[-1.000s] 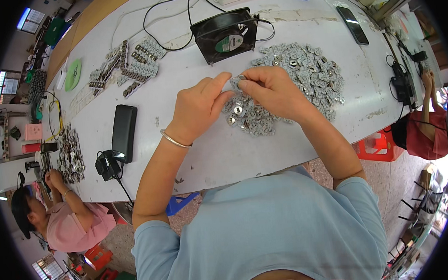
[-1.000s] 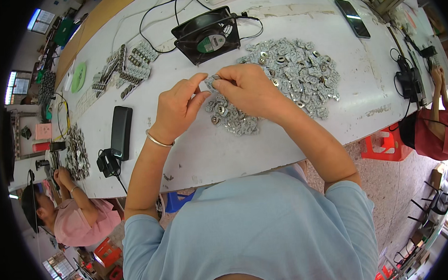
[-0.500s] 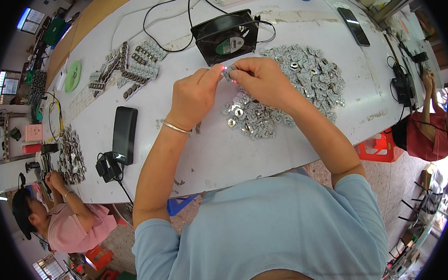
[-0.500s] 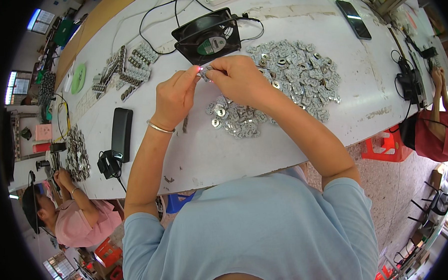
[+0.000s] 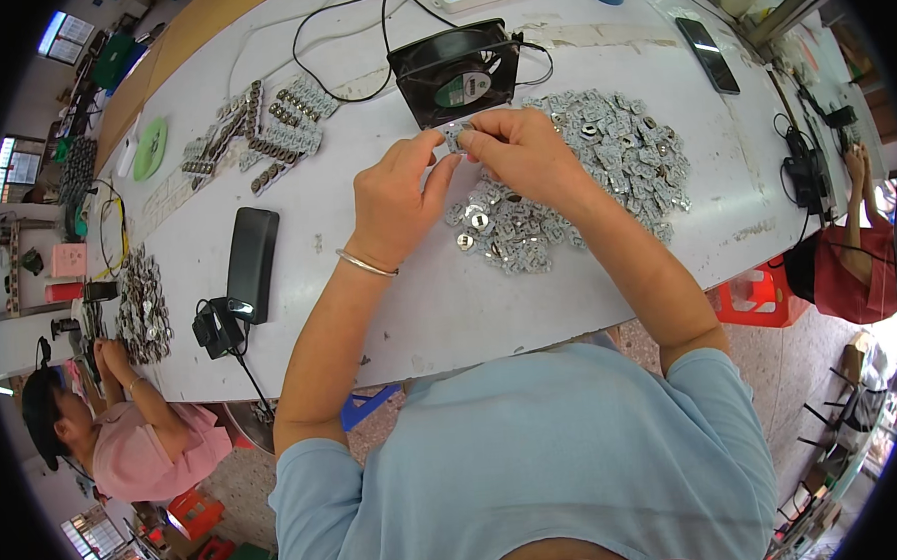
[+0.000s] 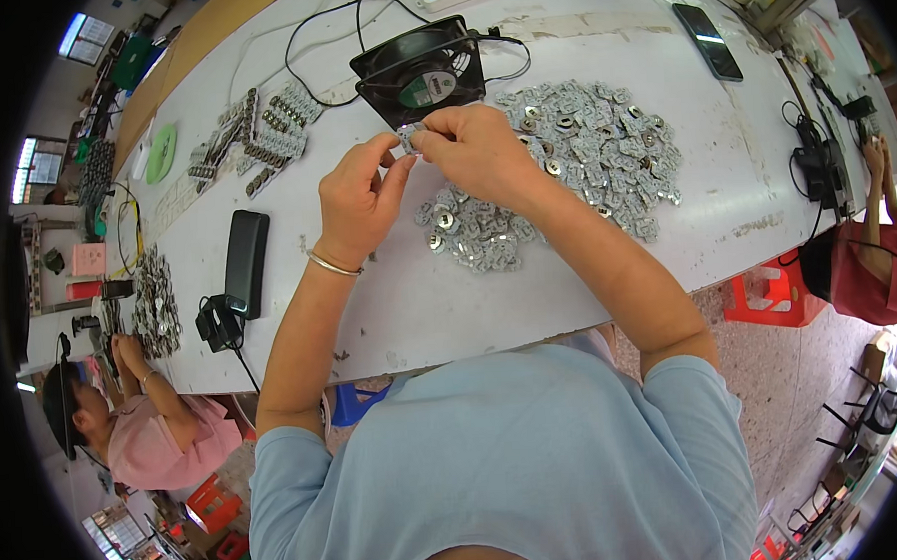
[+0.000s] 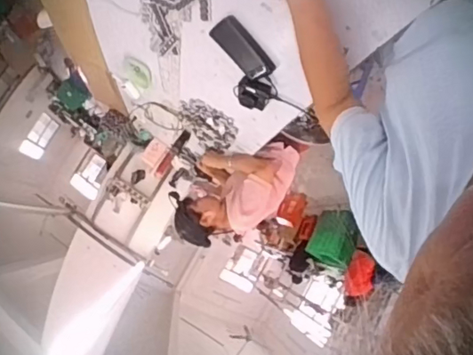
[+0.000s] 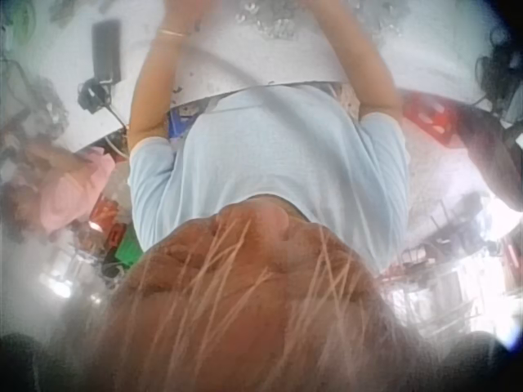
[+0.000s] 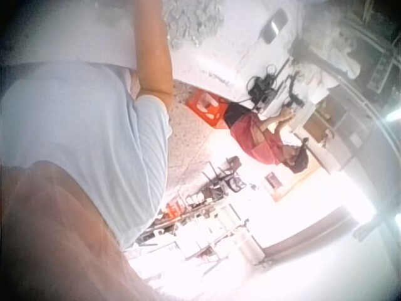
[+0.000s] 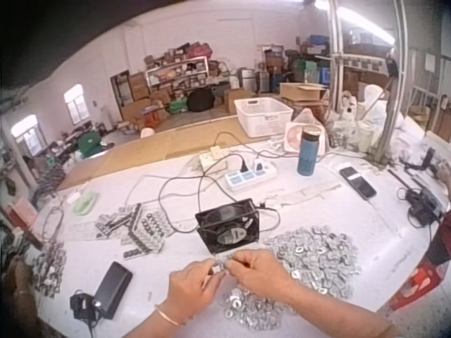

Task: The person assembles small metal parts into an assembly strip by hand.

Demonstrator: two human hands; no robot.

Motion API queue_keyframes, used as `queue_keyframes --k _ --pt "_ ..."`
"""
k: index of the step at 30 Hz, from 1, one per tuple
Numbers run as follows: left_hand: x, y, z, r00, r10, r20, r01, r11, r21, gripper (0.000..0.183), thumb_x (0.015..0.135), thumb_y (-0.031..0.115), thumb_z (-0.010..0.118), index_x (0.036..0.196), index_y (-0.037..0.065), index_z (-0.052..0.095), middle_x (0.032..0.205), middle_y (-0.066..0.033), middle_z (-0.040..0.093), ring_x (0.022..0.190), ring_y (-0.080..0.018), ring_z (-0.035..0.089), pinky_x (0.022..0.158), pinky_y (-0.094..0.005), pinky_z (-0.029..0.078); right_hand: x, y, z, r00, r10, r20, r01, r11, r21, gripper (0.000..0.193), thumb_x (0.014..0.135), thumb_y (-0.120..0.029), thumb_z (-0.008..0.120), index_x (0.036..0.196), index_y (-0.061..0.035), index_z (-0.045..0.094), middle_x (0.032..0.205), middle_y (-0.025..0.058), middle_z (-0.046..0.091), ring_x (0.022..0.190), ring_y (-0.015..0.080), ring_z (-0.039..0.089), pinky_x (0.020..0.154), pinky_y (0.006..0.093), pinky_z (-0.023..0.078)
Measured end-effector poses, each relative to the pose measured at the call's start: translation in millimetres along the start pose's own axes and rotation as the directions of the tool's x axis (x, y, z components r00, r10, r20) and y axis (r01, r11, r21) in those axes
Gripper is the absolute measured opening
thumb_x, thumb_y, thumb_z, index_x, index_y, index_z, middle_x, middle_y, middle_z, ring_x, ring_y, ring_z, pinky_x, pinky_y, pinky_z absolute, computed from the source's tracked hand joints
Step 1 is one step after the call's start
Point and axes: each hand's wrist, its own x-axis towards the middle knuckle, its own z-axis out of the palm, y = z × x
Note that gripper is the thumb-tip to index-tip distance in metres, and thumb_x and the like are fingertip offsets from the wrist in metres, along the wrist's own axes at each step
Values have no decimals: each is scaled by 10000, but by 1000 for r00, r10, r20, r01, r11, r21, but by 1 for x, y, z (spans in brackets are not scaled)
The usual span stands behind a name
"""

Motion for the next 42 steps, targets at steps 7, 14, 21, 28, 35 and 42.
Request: queue_keyframes --k 7,14,21,28,35,42 --pt "-13 22 7 1000 8 6 -7 998 -56 181 818 57 719 988 37 661 742 -69 638 509 -157 534 466 -262 423 -27 11 -13 1000 7 16 -6 997 -78 260 861 -193 616 733 33 627 587 68 536 537 138 461 532 306 405" --pt "-30 32 21 970 99 221 -64 984 -164 253 842 7 641 1093 40 650 809 -74 653 602 -193 582 573 -278 467 -81 37 -35 936 -339 -99 284 890 -357 165 898 -91 616 1007 -6 706 722 77 610 656 180 542 603 310 436" --pt "-9 46 -28 821 3 571 275 874 -400 682 827 -113 443 1472 84 346 1258 -137 561 676 -144 588 653 -274 497 -76 8 -21 959 -281 41 283 952 -115 157 881 -111 632 954 12 695 743 110 608 680 232 564 641 350 461" --pt "-6 44 -48 652 21 758 522 712 -469 788 824 -103 430 1538 96 163 1377 -159 485 651 -141 594 641 -274 523 -70 6 -10 923 -300 243 310 951 -3 148 885 -118 619 915 13 681 787 115 629 697 212 574 633 336 459" --pt "-12 40 -39 667 -45 744 691 411 -595 808 856 -65 495 1546 108 112 1403 -183 447 676 -166 640 660 -303 566 -63 -6 -11 916 -215 337 257 963 -84 168 886 -139 601 885 15 668 755 104 633 606 172 553 575 315 454" --pt "-8 24 -41 575 -337 746 796 441 -415 340 949 143 559 1268 24 568 940 -114 669 647 -117 631 583 -263 538 -53 -10 -14 957 22 289 11 994 -112 183 888 -159 613 842 13 656 686 70 626 554 107 540 527 285 438"
